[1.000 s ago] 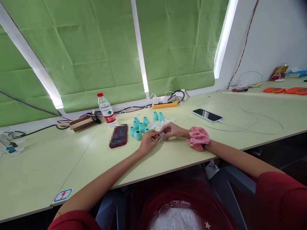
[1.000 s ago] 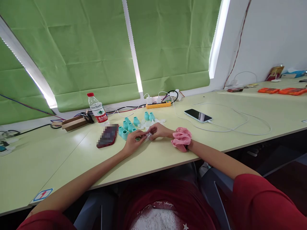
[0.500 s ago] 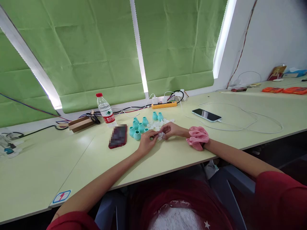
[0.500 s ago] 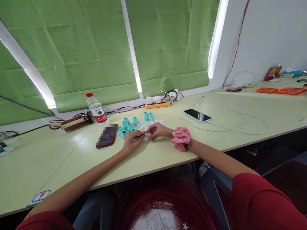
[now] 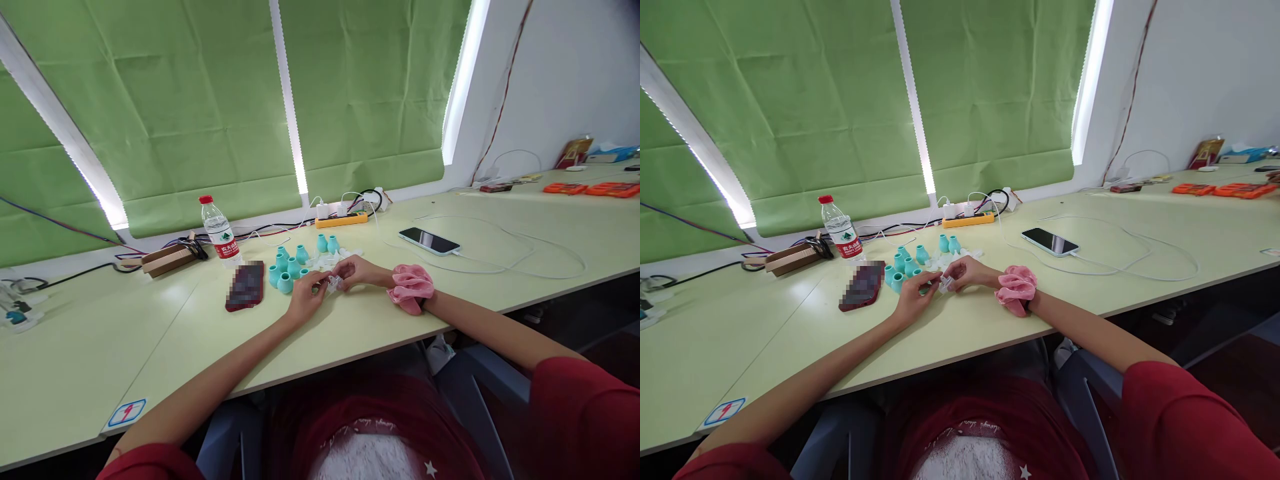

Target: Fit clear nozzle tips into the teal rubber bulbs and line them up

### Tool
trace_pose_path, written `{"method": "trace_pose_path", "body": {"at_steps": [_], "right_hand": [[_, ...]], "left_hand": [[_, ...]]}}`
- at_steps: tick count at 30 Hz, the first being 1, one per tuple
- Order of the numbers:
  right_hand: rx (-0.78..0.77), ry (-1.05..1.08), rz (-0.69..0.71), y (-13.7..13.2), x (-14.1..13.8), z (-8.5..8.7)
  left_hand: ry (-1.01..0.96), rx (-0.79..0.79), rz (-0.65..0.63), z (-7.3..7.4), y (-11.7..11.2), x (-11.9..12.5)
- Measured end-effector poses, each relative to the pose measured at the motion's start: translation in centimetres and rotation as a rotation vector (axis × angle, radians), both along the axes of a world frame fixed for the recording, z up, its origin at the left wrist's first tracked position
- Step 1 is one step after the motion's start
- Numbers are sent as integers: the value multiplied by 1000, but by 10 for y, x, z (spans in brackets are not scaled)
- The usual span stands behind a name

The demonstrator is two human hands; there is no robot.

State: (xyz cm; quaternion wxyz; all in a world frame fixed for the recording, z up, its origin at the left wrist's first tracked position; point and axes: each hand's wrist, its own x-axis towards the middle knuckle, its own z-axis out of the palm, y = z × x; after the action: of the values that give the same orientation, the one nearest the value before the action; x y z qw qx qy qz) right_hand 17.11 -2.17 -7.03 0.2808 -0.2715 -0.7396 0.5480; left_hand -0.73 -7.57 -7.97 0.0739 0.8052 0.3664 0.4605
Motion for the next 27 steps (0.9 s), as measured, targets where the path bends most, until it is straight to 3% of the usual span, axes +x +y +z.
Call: {"method": "trace_pose_path", "body": {"at_steps": [27], "right_hand": [[-18,42,5,3,-1,-3]], "left_hand": [[120,153,16,-3,2,-1]]}}
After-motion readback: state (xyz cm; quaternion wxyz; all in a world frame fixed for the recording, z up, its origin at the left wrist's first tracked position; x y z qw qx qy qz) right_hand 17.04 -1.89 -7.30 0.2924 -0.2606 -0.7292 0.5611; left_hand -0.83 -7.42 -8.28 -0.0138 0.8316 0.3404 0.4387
